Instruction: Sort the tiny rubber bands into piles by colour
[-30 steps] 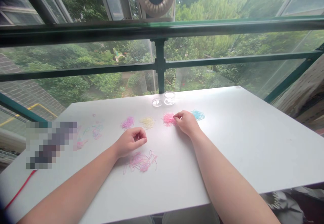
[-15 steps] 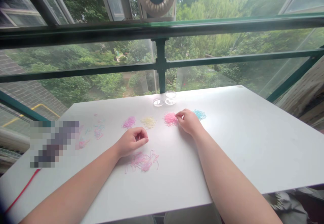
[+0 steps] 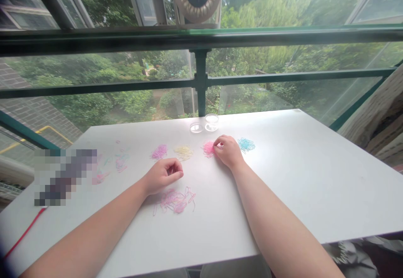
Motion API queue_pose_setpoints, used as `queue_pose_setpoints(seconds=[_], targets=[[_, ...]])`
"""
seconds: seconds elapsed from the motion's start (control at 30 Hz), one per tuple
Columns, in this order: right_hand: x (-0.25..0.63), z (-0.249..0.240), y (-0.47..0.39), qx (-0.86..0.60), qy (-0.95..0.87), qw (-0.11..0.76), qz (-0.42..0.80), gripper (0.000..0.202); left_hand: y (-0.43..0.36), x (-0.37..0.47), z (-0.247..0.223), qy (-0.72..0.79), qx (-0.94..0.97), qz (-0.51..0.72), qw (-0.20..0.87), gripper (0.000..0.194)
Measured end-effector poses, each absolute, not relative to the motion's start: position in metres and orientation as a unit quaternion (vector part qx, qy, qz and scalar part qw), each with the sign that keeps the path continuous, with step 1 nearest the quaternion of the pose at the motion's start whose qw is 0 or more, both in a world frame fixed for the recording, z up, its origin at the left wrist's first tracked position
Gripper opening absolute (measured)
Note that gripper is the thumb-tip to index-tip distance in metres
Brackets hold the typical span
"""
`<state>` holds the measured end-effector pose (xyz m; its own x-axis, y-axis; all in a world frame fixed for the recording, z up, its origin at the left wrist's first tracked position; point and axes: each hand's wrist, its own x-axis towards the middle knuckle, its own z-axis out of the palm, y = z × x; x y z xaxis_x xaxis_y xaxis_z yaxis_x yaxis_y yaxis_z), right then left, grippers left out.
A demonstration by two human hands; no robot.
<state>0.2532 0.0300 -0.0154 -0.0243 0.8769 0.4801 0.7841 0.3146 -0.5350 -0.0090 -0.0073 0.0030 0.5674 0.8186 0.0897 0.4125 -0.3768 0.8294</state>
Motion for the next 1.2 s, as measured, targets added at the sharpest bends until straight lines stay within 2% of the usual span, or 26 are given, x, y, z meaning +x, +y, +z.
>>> queue_pose_setpoints(seconds=[0.2, 0.37, 0.63, 0.9, 1.07, 1.2], targets=[[0.2523, -0.0178, 0.0284, -0.618, -0.682, 0.386, 0.065, 0.009, -0.0082, -0.0076, 0.0054, 0.39, 0.789, 0.256, 0.399, 0.014], [0.252, -0.0199, 0.0297, -0.602, -0.687, 0.398, 0.089, 0.021, -0.0078, -0.0078, 0.0041, 0.39, 0.787, 0.256, 0.403, 0.013], [0.2539, -0.0229, 0.034, -0.589, -0.731, 0.343, 0.042, 0.021, -0.008, -0.0081, 0.0038, 0.389, 0.789, 0.258, 0.4, 0.014], [0.2553, -0.0241, 0.0336, -0.582, -0.738, 0.341, 0.008, 0.027, -0.007, -0.0081, 0.0034, 0.388, 0.791, 0.255, 0.398, 0.013], [0.2552, -0.0229, 0.0329, -0.573, -0.737, 0.357, 0.034, 0.038, -0.007, -0.0086, 0.0038, 0.388, 0.792, 0.25, 0.4, 0.013], [0.2525, -0.0188, 0.0278, -0.576, -0.751, 0.315, 0.077, 0.047, -0.0068, -0.0088, 0.0037, 0.389, 0.792, 0.245, 0.401, 0.015]])
